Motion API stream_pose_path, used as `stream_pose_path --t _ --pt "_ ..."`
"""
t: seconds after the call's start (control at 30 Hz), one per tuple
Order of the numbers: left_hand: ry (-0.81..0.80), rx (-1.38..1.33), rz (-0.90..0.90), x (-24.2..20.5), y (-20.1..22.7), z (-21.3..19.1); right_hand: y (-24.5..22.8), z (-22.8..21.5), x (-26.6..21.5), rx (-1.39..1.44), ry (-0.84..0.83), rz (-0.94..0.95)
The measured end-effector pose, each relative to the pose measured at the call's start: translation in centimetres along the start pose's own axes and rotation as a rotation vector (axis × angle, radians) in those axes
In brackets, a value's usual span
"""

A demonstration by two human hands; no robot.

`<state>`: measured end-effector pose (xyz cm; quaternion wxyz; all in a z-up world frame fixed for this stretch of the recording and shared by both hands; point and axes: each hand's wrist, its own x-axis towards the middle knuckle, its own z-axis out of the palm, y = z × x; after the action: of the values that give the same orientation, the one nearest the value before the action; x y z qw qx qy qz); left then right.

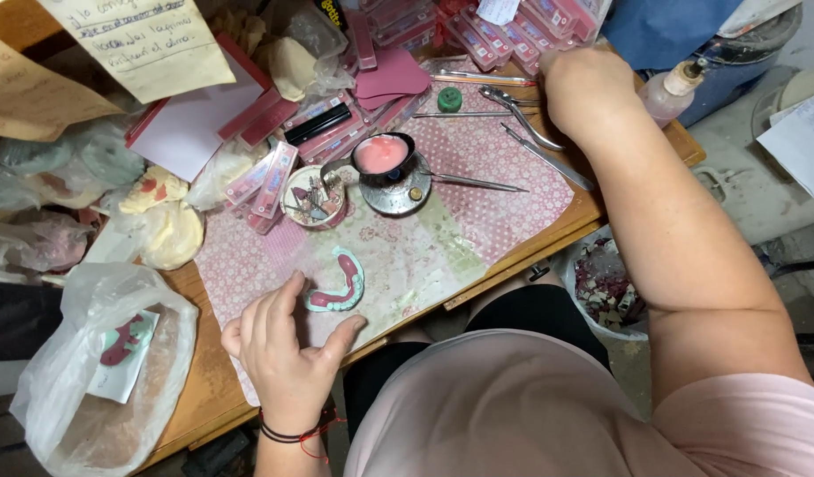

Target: The person retrieves pliers from a drawer and uses them to adjust a small metal component. They then pick up a denture and use a small metal tool to scrape and shape the pink gum area. The person also uses a heated metal tool to smooth the surface of the denture.

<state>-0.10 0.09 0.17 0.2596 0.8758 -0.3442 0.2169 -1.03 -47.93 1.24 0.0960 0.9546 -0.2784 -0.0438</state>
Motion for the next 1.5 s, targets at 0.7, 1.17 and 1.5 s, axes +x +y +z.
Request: stream_pose_path --t 0.7,1.17,1.5 --pt "0.024 -0.03 0.028 0.1 -0.3 0.0 -0.9 -5.7 -3.4 -0.102 -0.081 -0.2" --pt "-0.076 -0.172 0.001 0.4 -0.8 -0.8 -9.4 -1.7 -15.7 2.135 0.392 -0.445" --pt "-0.483 -0.308 -0.242 3.1 -0.6 -1.2 -16.6 -0.3 -13.5 1.985 0.283 -0.076"
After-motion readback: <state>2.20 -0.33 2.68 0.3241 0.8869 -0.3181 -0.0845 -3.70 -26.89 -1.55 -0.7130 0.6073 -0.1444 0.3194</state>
